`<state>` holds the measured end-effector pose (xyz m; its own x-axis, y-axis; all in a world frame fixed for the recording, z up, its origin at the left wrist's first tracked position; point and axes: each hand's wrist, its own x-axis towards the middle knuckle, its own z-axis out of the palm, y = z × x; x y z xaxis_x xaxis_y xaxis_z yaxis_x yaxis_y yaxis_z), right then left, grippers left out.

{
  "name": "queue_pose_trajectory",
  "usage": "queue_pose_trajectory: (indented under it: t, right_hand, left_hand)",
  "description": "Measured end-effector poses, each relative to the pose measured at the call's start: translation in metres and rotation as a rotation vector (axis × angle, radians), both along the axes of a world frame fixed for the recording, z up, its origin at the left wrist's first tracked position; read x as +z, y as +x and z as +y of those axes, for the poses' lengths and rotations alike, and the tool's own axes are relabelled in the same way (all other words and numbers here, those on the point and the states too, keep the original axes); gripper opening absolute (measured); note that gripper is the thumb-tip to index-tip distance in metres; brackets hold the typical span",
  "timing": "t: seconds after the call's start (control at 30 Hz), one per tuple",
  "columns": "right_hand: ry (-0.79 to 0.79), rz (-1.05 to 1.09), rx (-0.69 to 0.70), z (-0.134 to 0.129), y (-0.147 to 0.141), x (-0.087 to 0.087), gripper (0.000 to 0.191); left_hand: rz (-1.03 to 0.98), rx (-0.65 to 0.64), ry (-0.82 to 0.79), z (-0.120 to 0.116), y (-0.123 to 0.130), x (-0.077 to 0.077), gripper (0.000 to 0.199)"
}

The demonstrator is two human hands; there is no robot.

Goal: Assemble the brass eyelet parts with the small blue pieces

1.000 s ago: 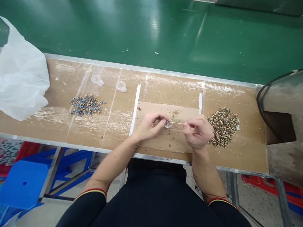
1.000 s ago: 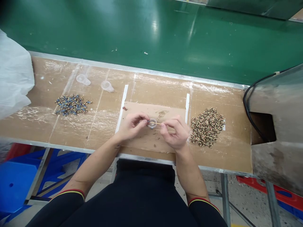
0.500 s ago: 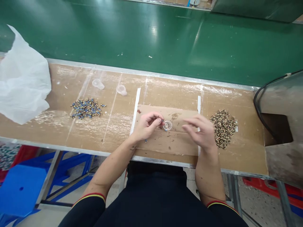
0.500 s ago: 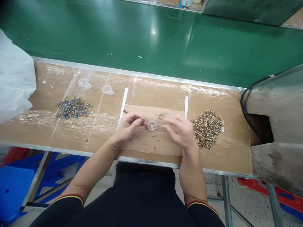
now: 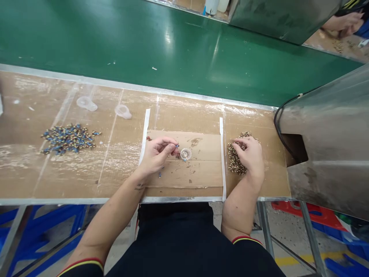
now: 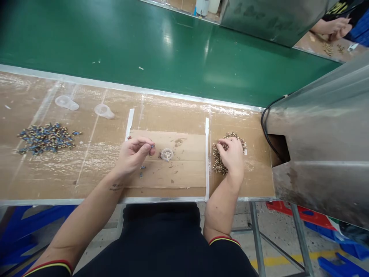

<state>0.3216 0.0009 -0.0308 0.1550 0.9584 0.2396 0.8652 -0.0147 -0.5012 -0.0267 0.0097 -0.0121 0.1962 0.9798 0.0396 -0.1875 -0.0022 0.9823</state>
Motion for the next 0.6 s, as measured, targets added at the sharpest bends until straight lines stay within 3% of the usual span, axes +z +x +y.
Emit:
queue_pose_trajectory:
  t: [0.23,0.33,0.53,0.6]
  right_hand:
    - [-0.056,-0.055,0.054,0.009,0.002,-0.015,0.015]
    - [-0.051,0.012,0.082,0.01,-0.005,-0.007,0.011]
    - [0.187,0.376,0.101,0.008,-0.052,0.019,0.013]
    - [0.184,0.369,0.074,0.008,-0.062,0.022,0.012]
  left_hand:
    - [-0.052,-0.029,-0.046,-0.002,0.001,0.0,0.037]
    - [-0.091,-0.045,-0.059,-0.003,0.004,-0.003,0.036]
    - [-0.192,-0.156,-0.095,-0.006,0.009,-0.007,0.037]
    - [-0.208,-0.175,-0.135,-0.007,0.011,-0.005,0.038]
